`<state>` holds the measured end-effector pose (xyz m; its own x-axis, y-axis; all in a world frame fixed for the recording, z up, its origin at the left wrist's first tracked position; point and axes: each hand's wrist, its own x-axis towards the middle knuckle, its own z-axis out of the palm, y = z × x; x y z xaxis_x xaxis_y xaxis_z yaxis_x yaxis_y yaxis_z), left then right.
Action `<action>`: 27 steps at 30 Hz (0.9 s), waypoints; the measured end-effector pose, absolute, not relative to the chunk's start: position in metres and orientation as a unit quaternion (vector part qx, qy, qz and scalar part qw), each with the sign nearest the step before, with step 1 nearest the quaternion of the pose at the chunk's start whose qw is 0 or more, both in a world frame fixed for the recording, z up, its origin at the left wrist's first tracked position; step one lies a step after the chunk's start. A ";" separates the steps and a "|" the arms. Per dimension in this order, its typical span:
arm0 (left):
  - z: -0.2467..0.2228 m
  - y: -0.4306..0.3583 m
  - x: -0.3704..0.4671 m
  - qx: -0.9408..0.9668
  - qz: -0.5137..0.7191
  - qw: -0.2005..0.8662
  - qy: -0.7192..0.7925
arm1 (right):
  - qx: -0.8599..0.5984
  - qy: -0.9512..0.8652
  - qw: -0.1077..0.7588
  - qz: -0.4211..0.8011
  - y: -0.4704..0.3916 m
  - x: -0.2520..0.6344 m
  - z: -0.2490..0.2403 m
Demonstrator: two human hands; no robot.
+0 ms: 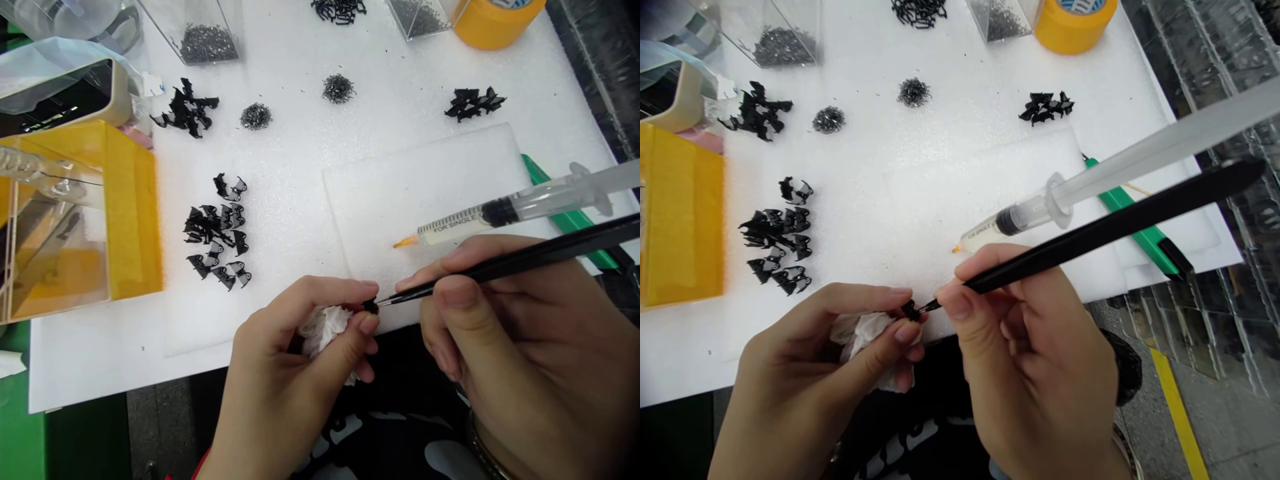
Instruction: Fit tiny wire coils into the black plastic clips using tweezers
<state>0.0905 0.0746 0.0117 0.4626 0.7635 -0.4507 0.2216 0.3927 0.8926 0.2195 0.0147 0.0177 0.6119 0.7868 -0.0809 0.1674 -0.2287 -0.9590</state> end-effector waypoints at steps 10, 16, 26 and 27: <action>0.010 0.076 0.086 0.511 0.199 0.699 0.459 | -0.735 -0.343 0.499 0.303 0.012 0.221 0.018; 0.011 0.074 0.088 0.502 0.204 0.696 0.472 | -0.725 -0.335 0.513 0.315 0.014 0.221 0.016; 0.014 0.079 0.087 0.471 0.190 0.718 0.476 | -0.715 -0.281 0.551 0.326 0.013 0.219 0.020; 0.014 0.079 0.087 0.470 0.186 0.721 0.474 | -0.717 -0.284 0.546 0.328 0.013 0.218 0.020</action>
